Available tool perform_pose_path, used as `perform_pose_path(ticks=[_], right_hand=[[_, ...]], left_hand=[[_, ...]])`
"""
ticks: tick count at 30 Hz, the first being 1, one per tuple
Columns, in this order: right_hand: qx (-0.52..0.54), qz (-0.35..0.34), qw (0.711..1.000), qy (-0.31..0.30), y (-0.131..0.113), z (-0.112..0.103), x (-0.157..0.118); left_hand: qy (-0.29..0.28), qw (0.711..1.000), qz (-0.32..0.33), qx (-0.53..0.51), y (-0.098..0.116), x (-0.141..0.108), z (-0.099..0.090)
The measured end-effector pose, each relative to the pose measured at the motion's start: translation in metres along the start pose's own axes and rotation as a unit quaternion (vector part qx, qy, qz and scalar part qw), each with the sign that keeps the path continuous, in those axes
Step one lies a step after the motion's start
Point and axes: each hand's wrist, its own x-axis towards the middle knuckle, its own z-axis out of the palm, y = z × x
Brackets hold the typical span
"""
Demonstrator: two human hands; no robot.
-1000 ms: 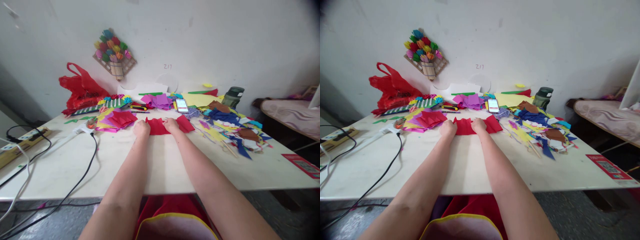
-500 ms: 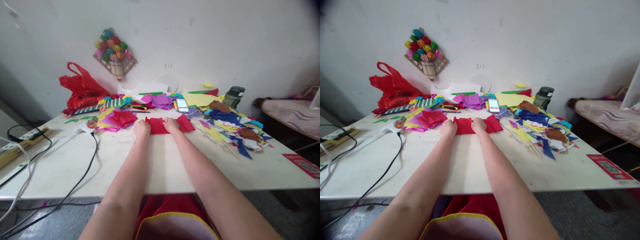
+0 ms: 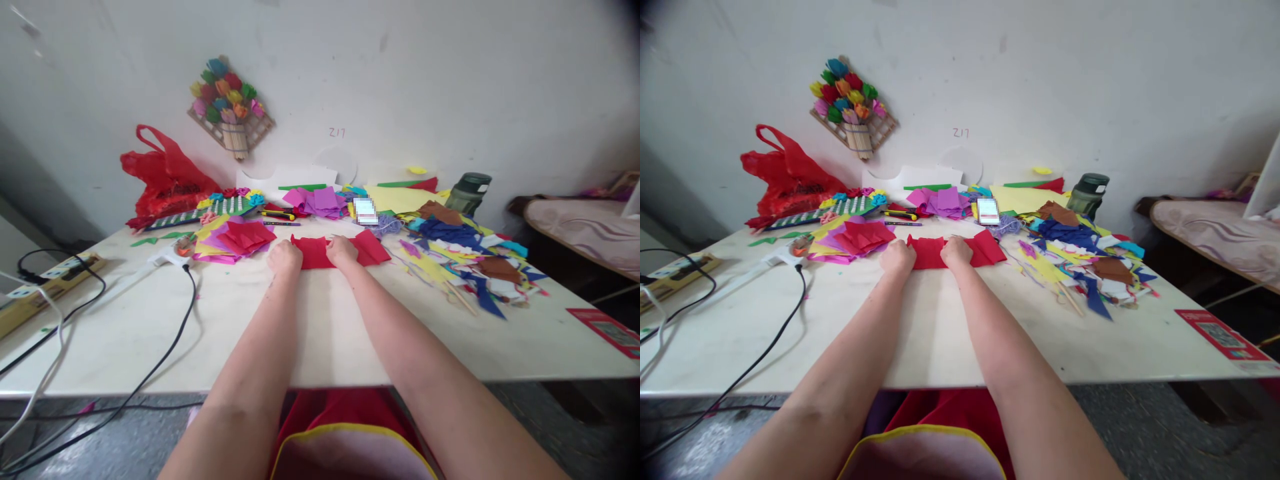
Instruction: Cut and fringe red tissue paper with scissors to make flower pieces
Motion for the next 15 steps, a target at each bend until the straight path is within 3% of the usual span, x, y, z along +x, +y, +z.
perform_pose_path(ticks=[15], right_hand=[[-0.058, -0.075, 0.995, 0.02, 0.002, 0.001, -0.012]], left_hand=[[-0.001, 1.0, 0.001, 0.017, -0.001, 0.002, 0.002]])
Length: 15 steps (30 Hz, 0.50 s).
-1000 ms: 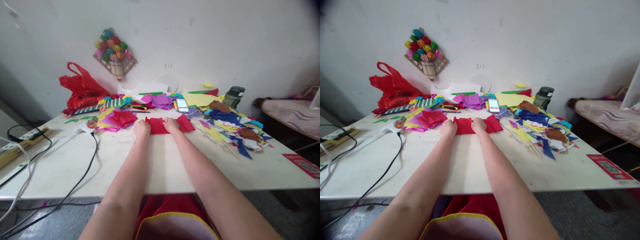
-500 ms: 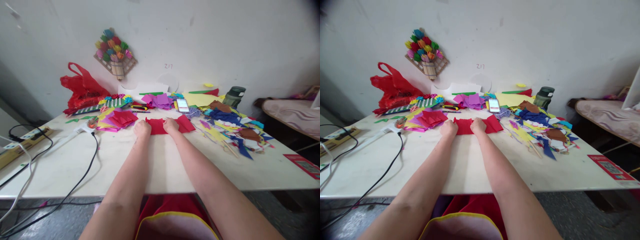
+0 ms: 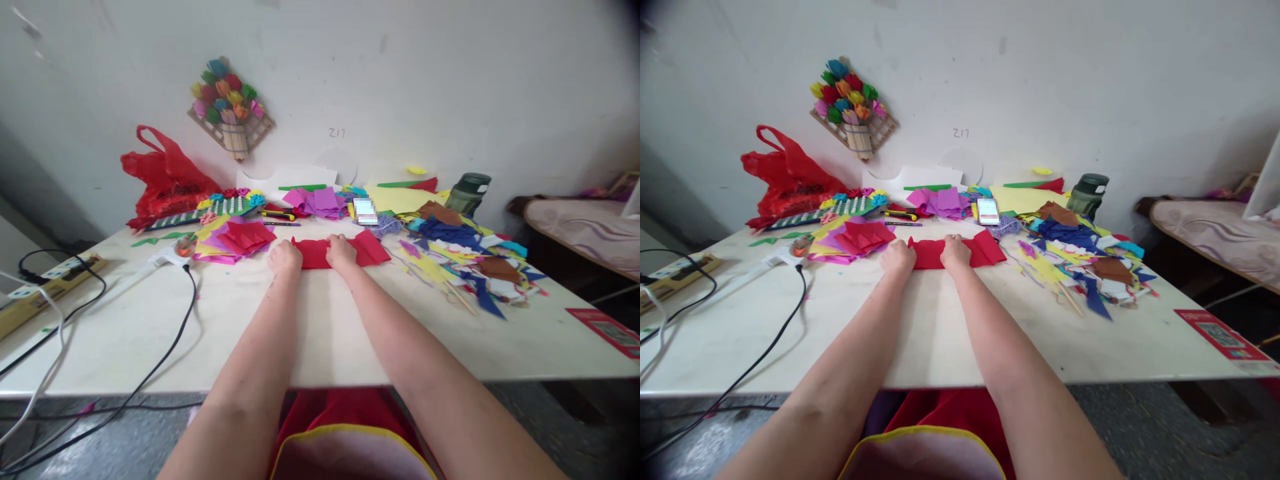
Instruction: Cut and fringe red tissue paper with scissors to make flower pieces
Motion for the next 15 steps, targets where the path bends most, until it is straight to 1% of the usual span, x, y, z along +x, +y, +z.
perform_pose_path(ticks=[5, 10, 15], right_hand=[[-0.068, -0.086, 0.994, -0.006, -0.0058, -0.0041, -0.0065], [-0.07, -0.106, 0.991, -0.036, -0.0043, -0.0051, -0.0057], [-0.078, -0.125, 0.989, -0.023, -0.0033, -0.001, -0.0065]], left_hand=[[-0.005, 1.0, -0.002, 0.003, 0.0, 0.0005, -0.0004], [-0.004, 1.0, -0.005, -0.007, -0.002, 0.0009, 0.0002], [-0.004, 1.0, -0.012, -0.025, -0.0044, 0.0027, -0.0015]])
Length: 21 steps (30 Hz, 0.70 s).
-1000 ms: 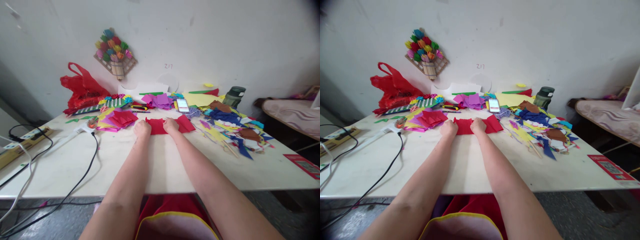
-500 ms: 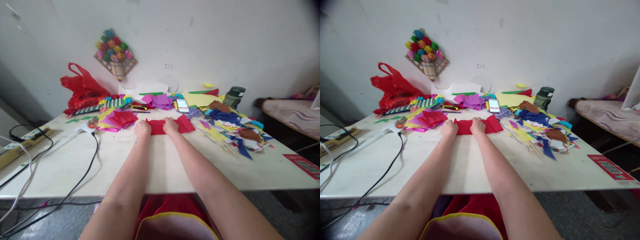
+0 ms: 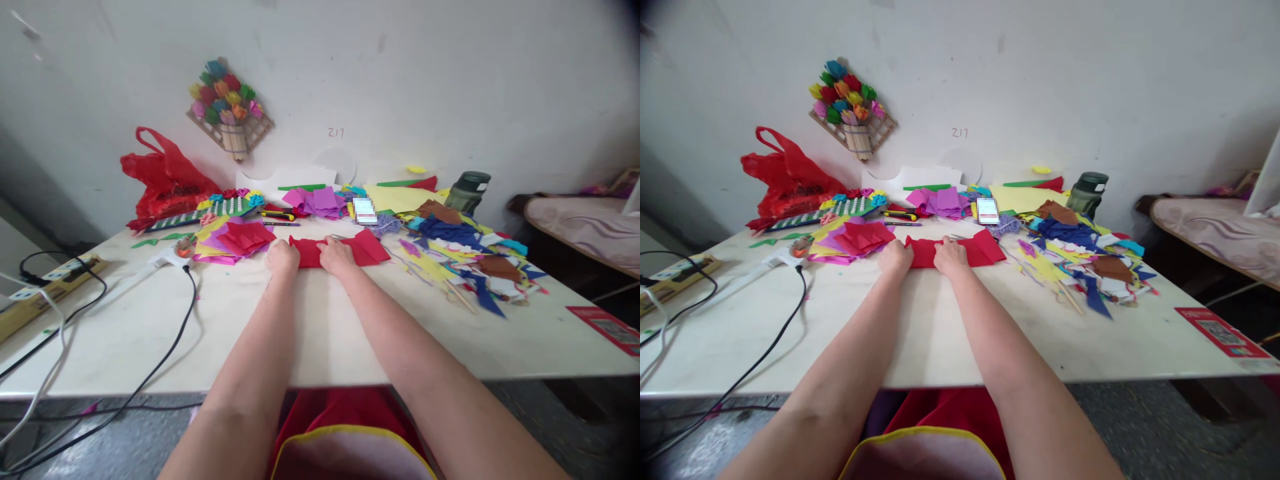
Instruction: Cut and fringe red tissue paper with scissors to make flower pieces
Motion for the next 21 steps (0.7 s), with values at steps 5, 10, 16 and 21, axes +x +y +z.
perform_pose_path(ticks=[5, 10, 16, 21], right_hand=[[0.01, 0.006, 1.0, 0.016, -0.0031, 0.0006, -0.0026], [0.008, -0.001, 1.0, 0.006, -0.0044, -0.0003, -0.0039], [0.007, -0.003, 1.0, 0.015, -0.0053, 0.0009, -0.0054], [-0.002, -0.037, 0.995, 0.087, -0.0094, -0.006, -0.0096]], left_hand=[[-0.004, 1.0, 0.008, -0.005, -0.0004, 0.0011, -0.0018], [-0.011, 1.0, 0.006, 0.002, 0.0016, -0.0003, -0.0024], [-0.011, 1.0, 0.006, 0.011, 0.0022, -0.0011, -0.0019], [-0.008, 1.0, 0.008, 0.016, 0.0024, -0.0015, -0.0019]])
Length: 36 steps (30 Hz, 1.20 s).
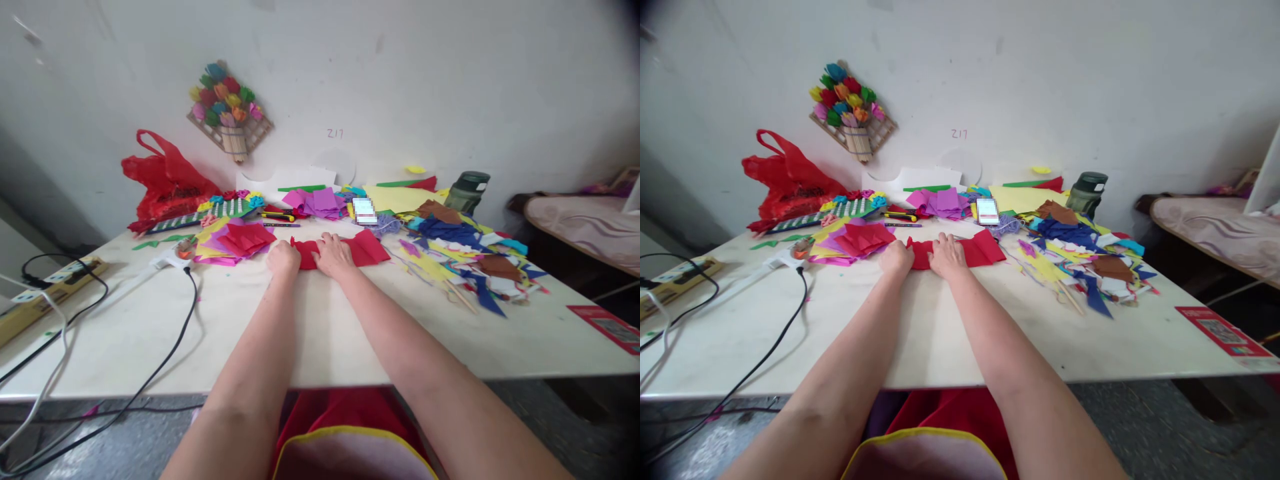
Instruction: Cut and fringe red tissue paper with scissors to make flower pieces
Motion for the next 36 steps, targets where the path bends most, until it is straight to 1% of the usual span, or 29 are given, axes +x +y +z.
perform_pose_path(ticks=[2, 4, 5, 7, 9, 11, 15, 20, 22, 26, 32, 36], right_hand=[[0.012, -0.033, 0.999, 0.03, -0.003, -0.001, 0.0], [0.037, -0.077, 0.996, 0.033, -0.005, 0.002, 0.001], [0.052, -0.098, 0.994, 0.022, -0.006, 0.005, 0.002], [0.081, -0.123, 0.989, -0.024, -0.007, 0.011, 0.004], [0.1, -0.123, 0.984, -0.081, -0.007, 0.016, 0.005], [0.106, -0.111, 0.98, -0.125, -0.006, 0.017, 0.006], [0.099, -0.105, 0.975, -0.169, -0.006, 0.012, 0.008], [0.085, -0.112, 0.973, -0.184, -0.006, 0.01, 0.008], [0.085, -0.111, 0.972, -0.189, -0.006, 0.01, 0.008], [0.086, -0.11, 0.972, -0.19, -0.006, 0.01, 0.008], [0.094, -0.108, 0.972, -0.185, -0.005, 0.014, 0.01], [0.098, -0.077, 0.973, -0.196, 0.004, 0.015, 0.01]], left_hand=[[-0.002, 1.0, 0.001, 0.002, 0.0, -0.001, -0.001], [-0.007, 1.0, 0.002, 0.001, 0.001, -0.002, -0.002], [-0.008, 1.0, 0.004, -0.001, 0.001, -0.002, -0.002], [-0.007, 1.0, 0.006, -0.005, 0.001, -0.003, -0.003], [-0.004, 1.0, 0.006, -0.009, 0.001, -0.003, -0.003], [-0.003, 1.0, 0.001, -0.012, 0.001, -0.002, -0.002], [-0.008, 1.0, -0.015, -0.017, 0.001, -0.002, -0.004], [-0.019, 0.999, -0.019, -0.027, 0.002, 0.0, -0.008], [-0.03, 0.999, -0.015, -0.021, 0.002, 0.003, -0.008], [-0.052, 0.998, -0.028, -0.012, 0.001, 0.009, -0.007], [-0.047, 0.999, -0.015, 0.009, 0.0, 0.007, -0.007], [-0.048, 0.999, -0.012, 0.001, -0.001, 0.007, -0.007]])
